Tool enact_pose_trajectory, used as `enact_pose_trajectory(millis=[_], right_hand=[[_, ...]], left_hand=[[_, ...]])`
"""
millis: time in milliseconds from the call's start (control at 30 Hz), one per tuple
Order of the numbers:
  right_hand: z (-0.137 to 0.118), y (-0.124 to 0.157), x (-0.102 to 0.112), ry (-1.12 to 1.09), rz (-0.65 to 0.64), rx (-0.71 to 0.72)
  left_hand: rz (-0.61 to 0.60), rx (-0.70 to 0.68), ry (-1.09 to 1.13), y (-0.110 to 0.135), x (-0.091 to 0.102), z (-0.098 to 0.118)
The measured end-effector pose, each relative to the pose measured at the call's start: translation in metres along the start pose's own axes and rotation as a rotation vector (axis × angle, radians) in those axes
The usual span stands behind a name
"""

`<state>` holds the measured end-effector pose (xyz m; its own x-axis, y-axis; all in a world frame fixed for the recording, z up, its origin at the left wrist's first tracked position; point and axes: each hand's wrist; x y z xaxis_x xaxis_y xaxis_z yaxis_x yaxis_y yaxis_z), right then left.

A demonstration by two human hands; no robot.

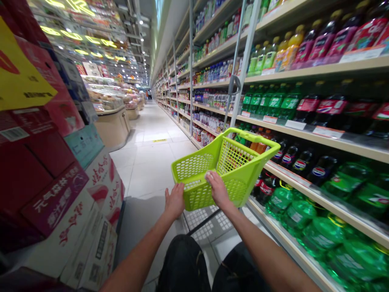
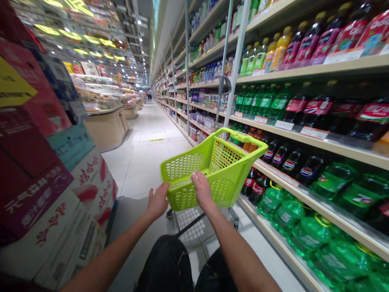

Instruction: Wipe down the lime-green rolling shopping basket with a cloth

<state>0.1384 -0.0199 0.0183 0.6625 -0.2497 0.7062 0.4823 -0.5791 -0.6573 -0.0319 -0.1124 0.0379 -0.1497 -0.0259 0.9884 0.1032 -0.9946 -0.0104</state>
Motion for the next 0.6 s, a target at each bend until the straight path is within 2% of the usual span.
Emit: enact_pose_trajectory(millis=[100,267,333,467,533,600], right_hand=[[-0.002,0.006,-0.003,0.014,0.068,-0.069],[-0.038,0.021,-0.021,-0.017,-0.057,0.141],[-0.044,0.021,-0.016,-0.011,-0.071,0.175],[-0.042,0.015,-0.001,0.023,0.068,0.106],[-0.042,0.026,-0.008,0.037,0.071,0.140],[-0.041,0.053,-0.025,0.051,0.034,0.193]], left_hand=[[-0.018,-0.043,-0.048,0.000,-0.010,-0.005],[-0.036,-0.068,-0.060,0.004,-0.016,0.006],[-0.027,-0.113,-0.044,0.004,-0.014,0.005],[-0.021,-0.164,-0.048,0.003,-0.011,-0.003],[-0.040,-0.185,-0.059,0.004,-0.011,-0.004],[-0.059,-0.208,-0.055,0.005,-0.011,-0.001]])
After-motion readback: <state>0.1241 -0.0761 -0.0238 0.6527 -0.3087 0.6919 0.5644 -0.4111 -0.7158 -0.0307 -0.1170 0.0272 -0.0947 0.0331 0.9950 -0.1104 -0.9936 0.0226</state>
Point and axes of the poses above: each hand's wrist, its own y-axis away from the middle knuckle, its own x-axis out of the back of the hand, z = x × y, and after that the axes turned 11 degrees about -z, right-handed
